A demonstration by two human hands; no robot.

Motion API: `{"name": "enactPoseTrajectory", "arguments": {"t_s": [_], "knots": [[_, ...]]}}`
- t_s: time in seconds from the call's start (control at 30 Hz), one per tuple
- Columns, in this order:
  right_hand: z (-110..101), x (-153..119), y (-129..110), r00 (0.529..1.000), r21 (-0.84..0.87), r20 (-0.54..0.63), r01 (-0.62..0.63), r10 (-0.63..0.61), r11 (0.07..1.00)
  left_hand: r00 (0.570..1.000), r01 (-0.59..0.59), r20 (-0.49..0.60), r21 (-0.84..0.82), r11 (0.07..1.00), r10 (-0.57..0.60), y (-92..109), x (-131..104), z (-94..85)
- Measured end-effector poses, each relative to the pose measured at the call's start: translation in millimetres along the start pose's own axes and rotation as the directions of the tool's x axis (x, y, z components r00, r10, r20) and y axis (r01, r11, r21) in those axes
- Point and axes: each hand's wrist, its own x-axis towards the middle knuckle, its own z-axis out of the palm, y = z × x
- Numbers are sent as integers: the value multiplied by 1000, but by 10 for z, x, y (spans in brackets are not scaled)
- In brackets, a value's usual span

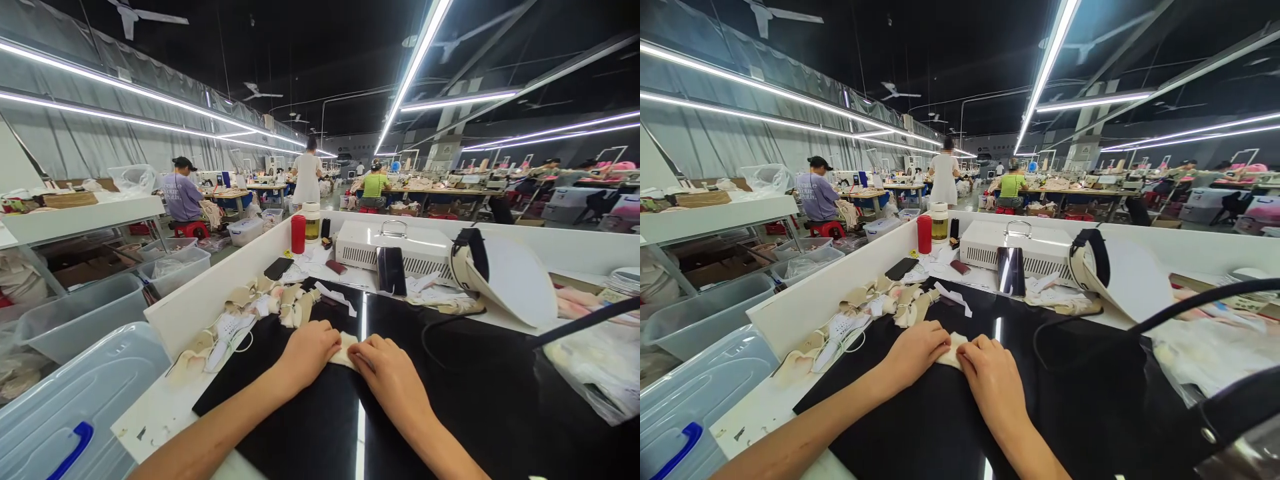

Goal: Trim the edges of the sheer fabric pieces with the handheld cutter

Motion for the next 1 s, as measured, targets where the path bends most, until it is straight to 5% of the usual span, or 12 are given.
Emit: {"name": "enactPoseTrajectory", "arguments": {"t_s": [0.2,0.33,0.47,0.57,0.63,0.7,0.83,1.0], "knots": [[-358,-205,-320,997,14,-66,52,-51,999,991,-90,-96,0,996,89,-77,-37,-52],[-724,-650,-566,989,83,-12,150,-149,985,968,-175,-190,-57,983,161,-141,-73,-96],[-1106,-1217,-474,970,244,116,178,-211,953,946,-251,-234,-90,964,224,-36,-209,-117],[-1420,-1638,-166,982,204,190,-46,7,978,920,-346,-230,-95,933,318,212,-358,-119],[-1602,-1875,71,980,166,109,-180,164,969,900,-406,-223,-117,906,375,433,-448,-110],[-1731,-2060,262,936,84,160,-329,313,941,876,-463,-215,-129,877,431,670,-523,-91],[-1785,-2260,401,877,24,275,-415,394,909,812,-583,-153,-154,798,563,1121,-612,19],[-1591,-2306,335,885,10,229,-418,405,908,739,-670,-208,-130,731,641,1536,-605,274]]}}
